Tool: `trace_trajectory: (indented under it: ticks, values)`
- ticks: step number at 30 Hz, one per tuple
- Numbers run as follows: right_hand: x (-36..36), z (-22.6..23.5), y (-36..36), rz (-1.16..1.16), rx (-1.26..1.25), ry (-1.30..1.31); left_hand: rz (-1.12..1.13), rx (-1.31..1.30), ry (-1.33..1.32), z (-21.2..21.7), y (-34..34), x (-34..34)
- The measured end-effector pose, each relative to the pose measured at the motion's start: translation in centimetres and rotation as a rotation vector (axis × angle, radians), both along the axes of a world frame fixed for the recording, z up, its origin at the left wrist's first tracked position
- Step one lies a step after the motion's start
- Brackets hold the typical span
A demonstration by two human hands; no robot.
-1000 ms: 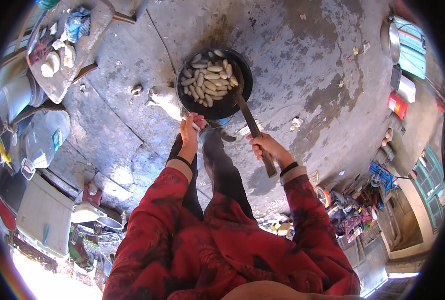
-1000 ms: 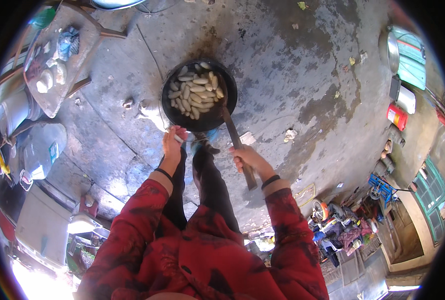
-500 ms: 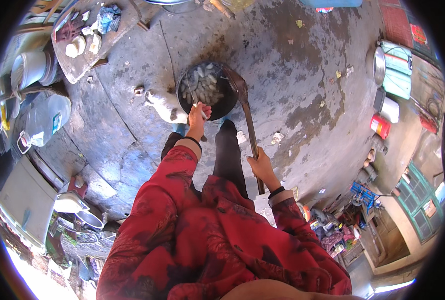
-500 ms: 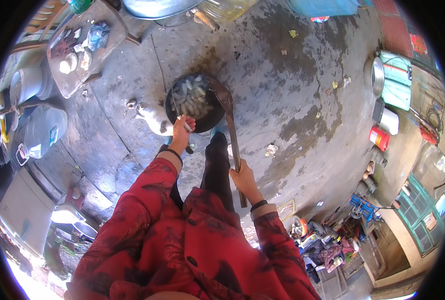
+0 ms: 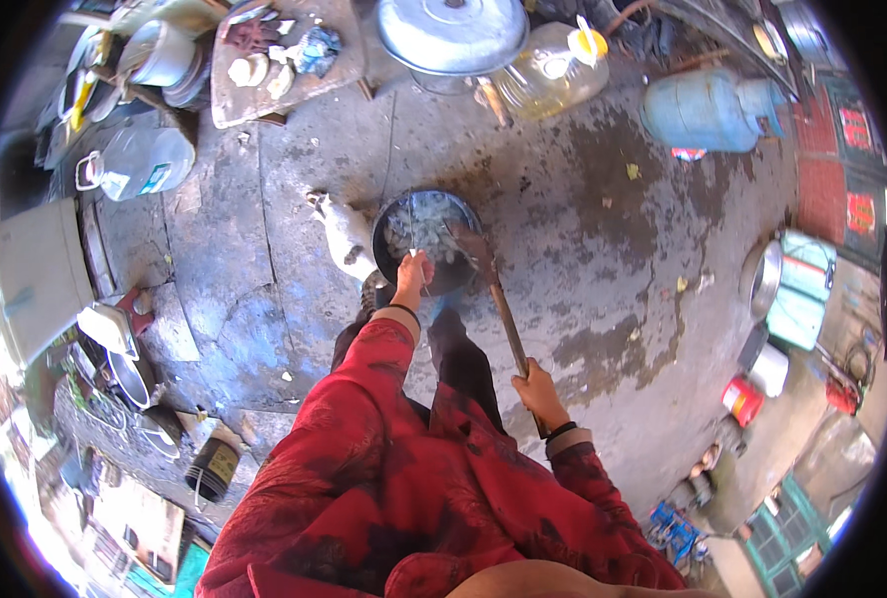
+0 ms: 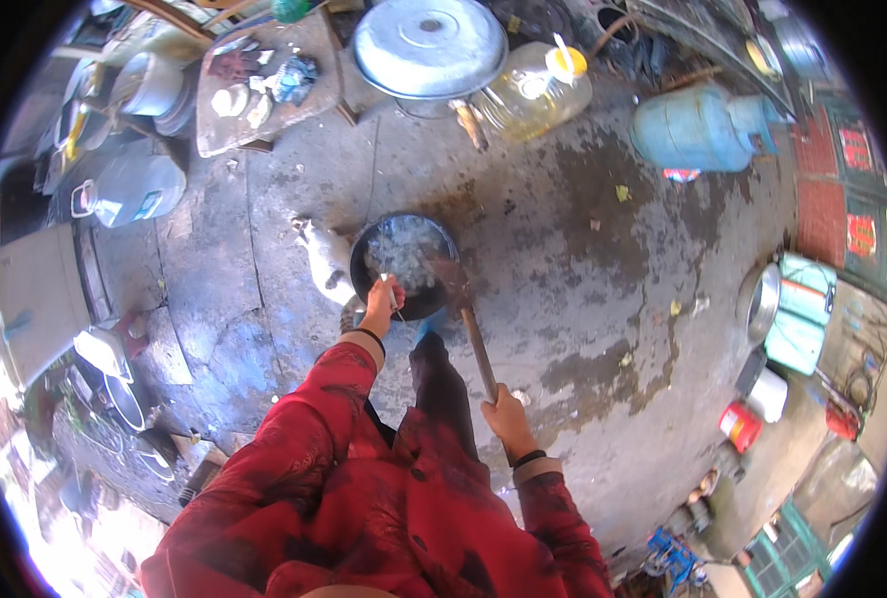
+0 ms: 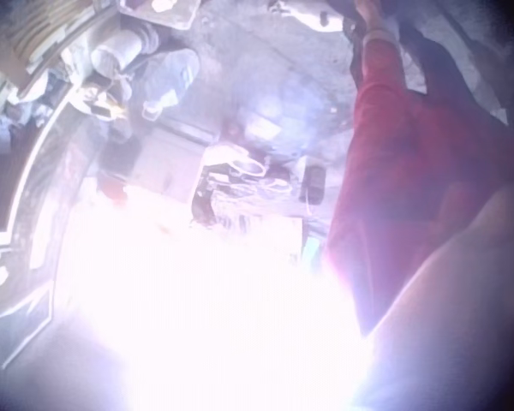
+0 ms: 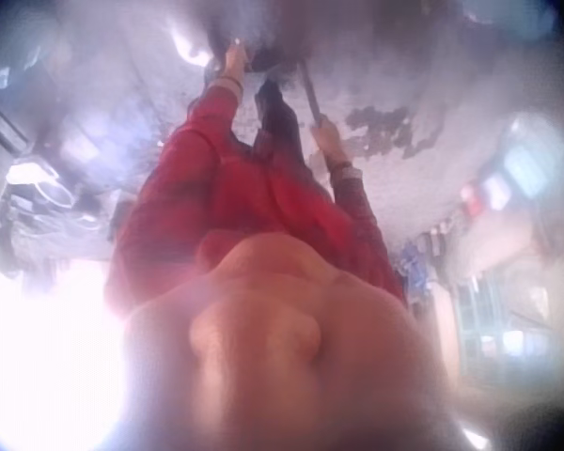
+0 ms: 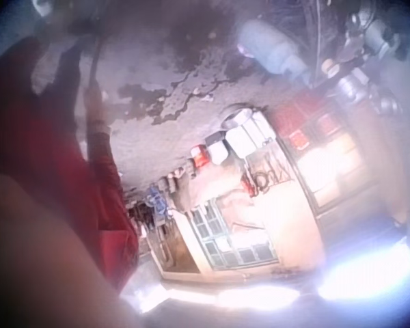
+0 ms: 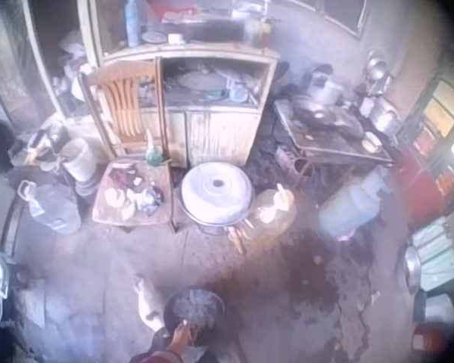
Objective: The person washes dishes outdoors using a bucket of water and a sponge. They scrub a metal bowl, a plate, and a plastic container, rinsing each item in the bucket before placing it aside.
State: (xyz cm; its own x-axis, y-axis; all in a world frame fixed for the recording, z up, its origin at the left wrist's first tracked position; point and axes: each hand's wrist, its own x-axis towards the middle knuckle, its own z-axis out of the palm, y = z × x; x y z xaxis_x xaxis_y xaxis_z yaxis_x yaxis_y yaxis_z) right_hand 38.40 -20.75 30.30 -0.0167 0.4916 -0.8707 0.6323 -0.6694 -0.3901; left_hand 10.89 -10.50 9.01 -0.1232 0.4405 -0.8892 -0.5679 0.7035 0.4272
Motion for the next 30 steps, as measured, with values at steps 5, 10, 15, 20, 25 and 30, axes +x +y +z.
trace_trajectory:
  ticks: [5,10,15,20,25,30]
  values:
    - [-0.9,-2.2,-1.5,0.195,0.209,-0.189,-0.025,-0.009,-0.006,0.4,-0.4,-0.3]
    - [3.1,2.0,-3.2,-0.272,-0.183,0.170,-0.049,-0.053,0.019,1.8,-1.2,-0.5]
    - [9.1,4.6,-6.1,-0.596,-0.268,0.226,0.009,-0.072,0.030,5.3,-5.0,-3.0]
    - [15.6,0.5,-2.8,-0.520,-0.348,0.071,0.144,-0.075,0.101,10.7,-10.9,-4.6]
    - [17.4,-3.0,3.7,-0.269,-0.432,0.064,0.407,-0.128,0.263,13.1,-18.4,-5.4]
    - [12.6,-4.2,7.8,-0.009,-0.410,-0.001,0.686,-0.215,0.352,12.1,-25.5,-6.6]
